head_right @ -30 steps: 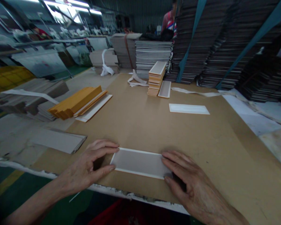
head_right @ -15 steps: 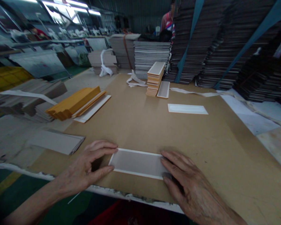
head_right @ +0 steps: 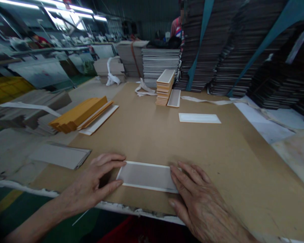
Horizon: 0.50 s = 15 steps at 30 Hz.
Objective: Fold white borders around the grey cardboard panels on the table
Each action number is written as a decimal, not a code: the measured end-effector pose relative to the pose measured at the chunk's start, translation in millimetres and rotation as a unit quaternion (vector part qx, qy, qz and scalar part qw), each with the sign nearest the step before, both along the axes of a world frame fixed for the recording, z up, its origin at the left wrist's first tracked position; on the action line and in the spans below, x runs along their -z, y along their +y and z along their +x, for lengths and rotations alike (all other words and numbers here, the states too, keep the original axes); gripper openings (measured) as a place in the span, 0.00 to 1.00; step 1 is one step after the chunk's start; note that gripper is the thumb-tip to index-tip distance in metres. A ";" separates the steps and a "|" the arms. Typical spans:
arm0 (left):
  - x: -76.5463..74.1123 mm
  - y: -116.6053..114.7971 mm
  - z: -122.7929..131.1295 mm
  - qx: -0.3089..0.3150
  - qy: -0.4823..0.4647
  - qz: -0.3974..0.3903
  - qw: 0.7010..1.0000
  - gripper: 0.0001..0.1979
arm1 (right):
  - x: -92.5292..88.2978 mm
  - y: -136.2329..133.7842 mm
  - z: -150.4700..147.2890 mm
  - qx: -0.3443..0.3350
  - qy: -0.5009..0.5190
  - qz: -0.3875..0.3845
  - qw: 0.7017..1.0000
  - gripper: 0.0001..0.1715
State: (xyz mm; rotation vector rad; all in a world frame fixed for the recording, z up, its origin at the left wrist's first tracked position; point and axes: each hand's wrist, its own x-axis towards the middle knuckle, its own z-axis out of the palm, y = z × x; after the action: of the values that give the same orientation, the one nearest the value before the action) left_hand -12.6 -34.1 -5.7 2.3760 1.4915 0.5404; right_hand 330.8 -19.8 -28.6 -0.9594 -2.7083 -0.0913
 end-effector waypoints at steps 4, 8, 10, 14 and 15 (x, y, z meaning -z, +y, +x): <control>-2.6 -10.8 16.1 0.044 0.024 0.048 0.998 0.23 | 2.5 -0.1 5.2 0.006 0.040 0.005 0.999 0.35; -6.6 -15.0 35.8 0.131 0.071 0.001 0.989 0.27 | -1.3 -0.8 5.1 -0.025 0.041 0.035 0.998 0.33; -6.7 -13.8 42.2 0.140 0.092 -0.006 0.986 0.28 | -2.3 -1.2 0.6 -0.053 0.010 0.053 0.997 0.31; -4.1 -10.5 46.0 0.145 0.106 0.000 0.984 0.27 | 1.9 -3.1 -11.3 -0.058 0.001 0.054 0.997 0.26; -3.4 -9.9 45.7 0.145 0.101 0.004 0.984 0.27 | 3.1 -3.7 -13.2 -0.056 0.010 0.050 0.997 0.25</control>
State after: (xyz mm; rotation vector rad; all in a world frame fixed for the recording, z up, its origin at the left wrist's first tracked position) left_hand 33.1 -44.0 -2.3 2.6579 1.1821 0.2414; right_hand 317.6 -23.5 -31.7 -0.7736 -2.7047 -0.1924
